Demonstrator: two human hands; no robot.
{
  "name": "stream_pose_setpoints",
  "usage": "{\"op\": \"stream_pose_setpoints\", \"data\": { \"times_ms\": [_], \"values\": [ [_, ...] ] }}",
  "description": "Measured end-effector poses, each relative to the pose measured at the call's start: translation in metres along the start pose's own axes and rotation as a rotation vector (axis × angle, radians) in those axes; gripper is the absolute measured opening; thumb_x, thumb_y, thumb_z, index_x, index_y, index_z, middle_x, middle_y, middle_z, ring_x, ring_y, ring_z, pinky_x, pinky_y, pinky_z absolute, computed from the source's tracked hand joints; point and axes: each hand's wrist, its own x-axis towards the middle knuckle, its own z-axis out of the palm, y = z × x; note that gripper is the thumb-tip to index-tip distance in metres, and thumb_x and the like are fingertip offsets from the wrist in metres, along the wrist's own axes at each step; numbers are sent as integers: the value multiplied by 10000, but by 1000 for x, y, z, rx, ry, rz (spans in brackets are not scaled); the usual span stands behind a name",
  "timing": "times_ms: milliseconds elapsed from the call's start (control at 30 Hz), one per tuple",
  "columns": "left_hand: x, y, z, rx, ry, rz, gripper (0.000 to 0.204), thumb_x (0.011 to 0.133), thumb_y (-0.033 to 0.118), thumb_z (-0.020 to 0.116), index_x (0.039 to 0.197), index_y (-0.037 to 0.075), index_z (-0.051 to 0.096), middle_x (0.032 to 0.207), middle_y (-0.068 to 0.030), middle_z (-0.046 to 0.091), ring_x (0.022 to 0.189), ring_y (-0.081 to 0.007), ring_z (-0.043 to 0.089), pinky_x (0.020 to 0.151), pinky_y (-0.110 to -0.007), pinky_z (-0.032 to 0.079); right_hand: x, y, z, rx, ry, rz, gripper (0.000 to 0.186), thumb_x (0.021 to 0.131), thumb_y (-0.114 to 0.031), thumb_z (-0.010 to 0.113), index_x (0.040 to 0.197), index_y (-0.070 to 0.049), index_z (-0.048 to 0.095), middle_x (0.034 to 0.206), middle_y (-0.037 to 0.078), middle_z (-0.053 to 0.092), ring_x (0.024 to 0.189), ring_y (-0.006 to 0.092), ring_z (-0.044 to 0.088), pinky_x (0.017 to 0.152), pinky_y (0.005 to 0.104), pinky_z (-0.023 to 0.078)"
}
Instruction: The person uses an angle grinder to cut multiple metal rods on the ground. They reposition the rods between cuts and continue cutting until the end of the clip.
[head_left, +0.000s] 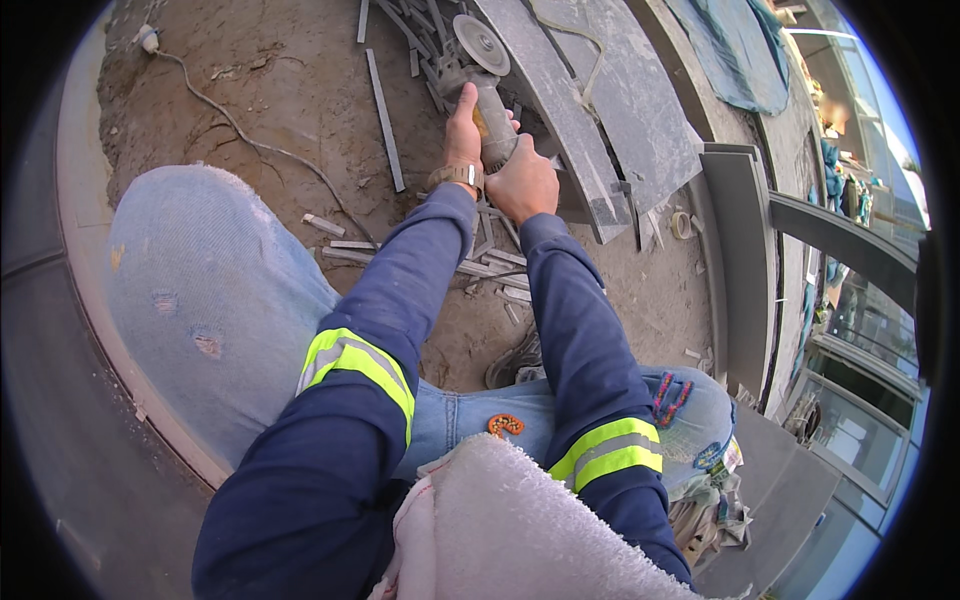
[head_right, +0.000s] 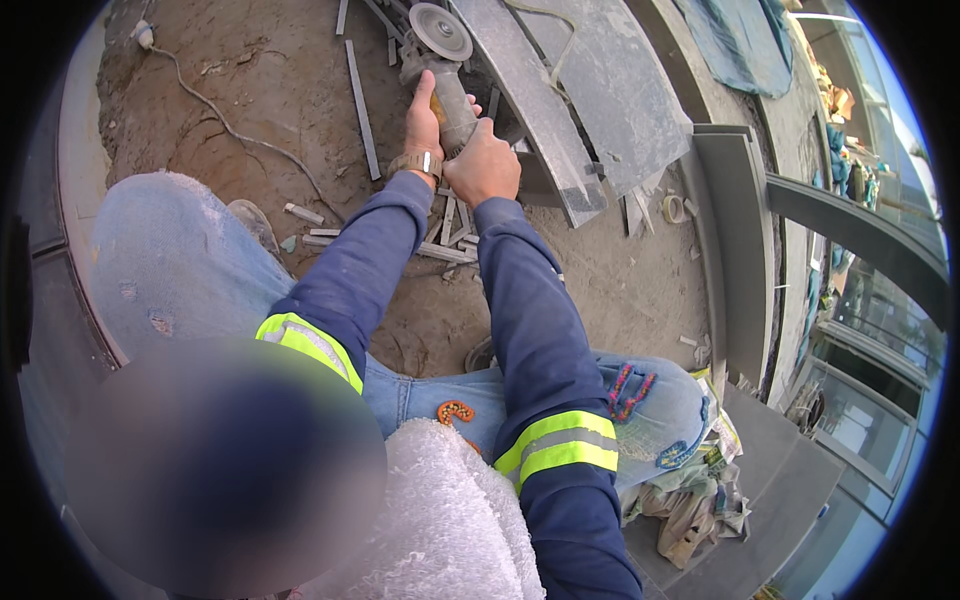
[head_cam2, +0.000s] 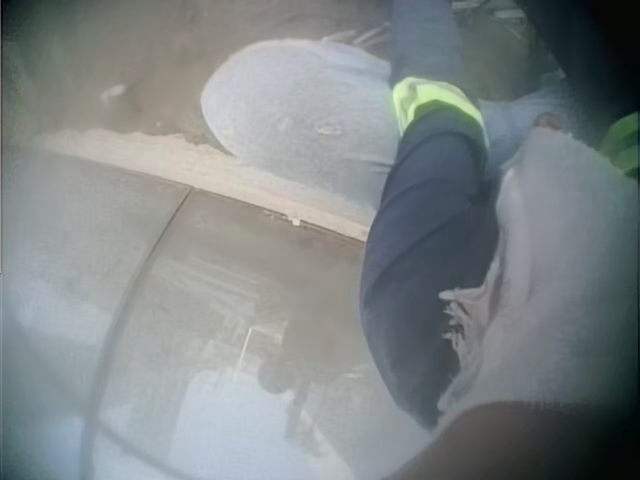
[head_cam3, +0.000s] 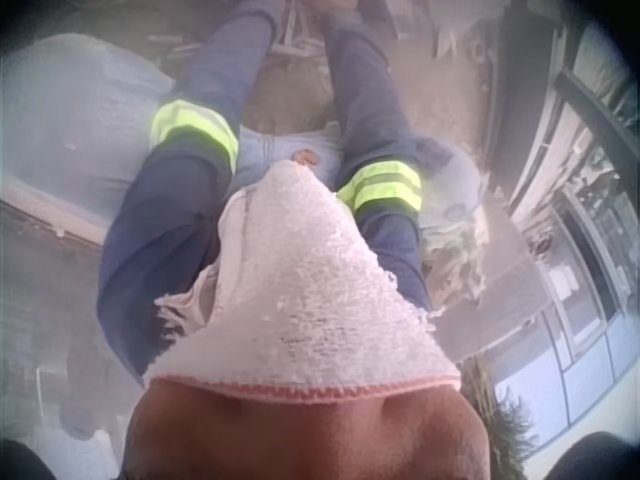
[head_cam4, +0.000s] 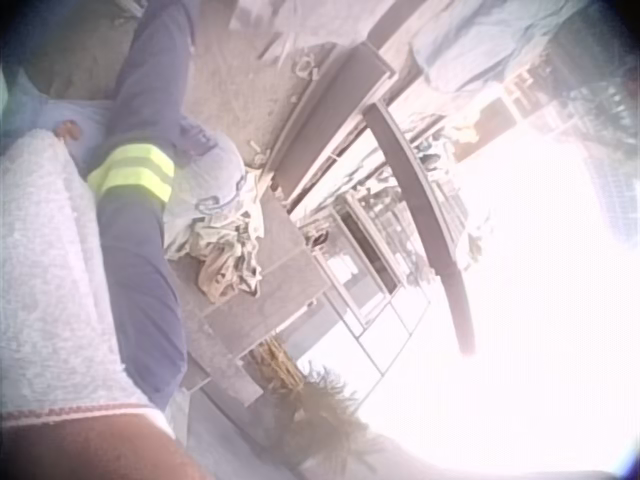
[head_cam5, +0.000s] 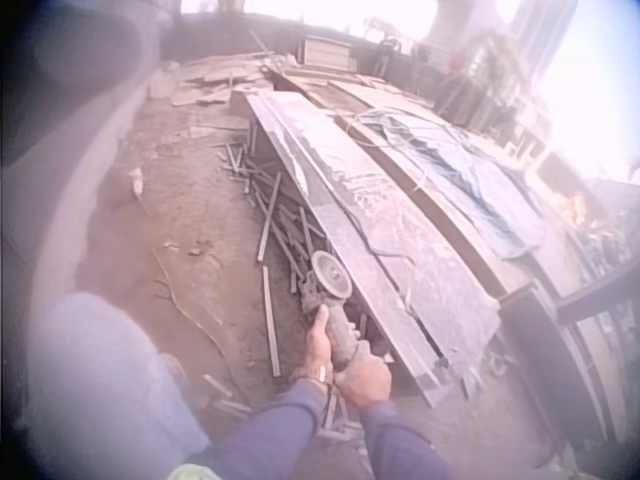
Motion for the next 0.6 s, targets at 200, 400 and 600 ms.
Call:
{"op": "stream_pose_setpoints", "data": {
  "times_ms": [200, 400, 600],
  "values": [
    [-1, 1, 3, -29, 20, 10, 570, 935, 591, 561, 1013, 29, 610, 813, -138, 661, 686, -253, 679, 647, -392, 575, -1, -2, -2, -3, 7, -8, 504, 712, -293, 742, 1059, 13, 544, 894, 274, 699, 871, 430, 698, 794, 489, 553],
    [-1, 2, 5, -17, 15, 0, 578, 930, 602, 562, 1008, 30, 609, 819, -140, 660, 690, -255, 681, 648, -391, 578, 2, 0, -2, -13, 13, -8, 495, 710, -286, 743, 1052, 14, 547, 888, 271, 700, 866, 427, 700, 790, 489, 555],
    [0, 3, 6, -22, 8, -5, 579, 934, 605, 551, 999, 32, 606, 813, -139, 654, 692, -251, 673, 658, -391, 571, 3, -2, -3, -15, 20, -8, 484, 710, -267, 733, 1057, 13, 546, 888, 269, 702, 862, 426, 701, 789, 486, 556]
  ]
}}
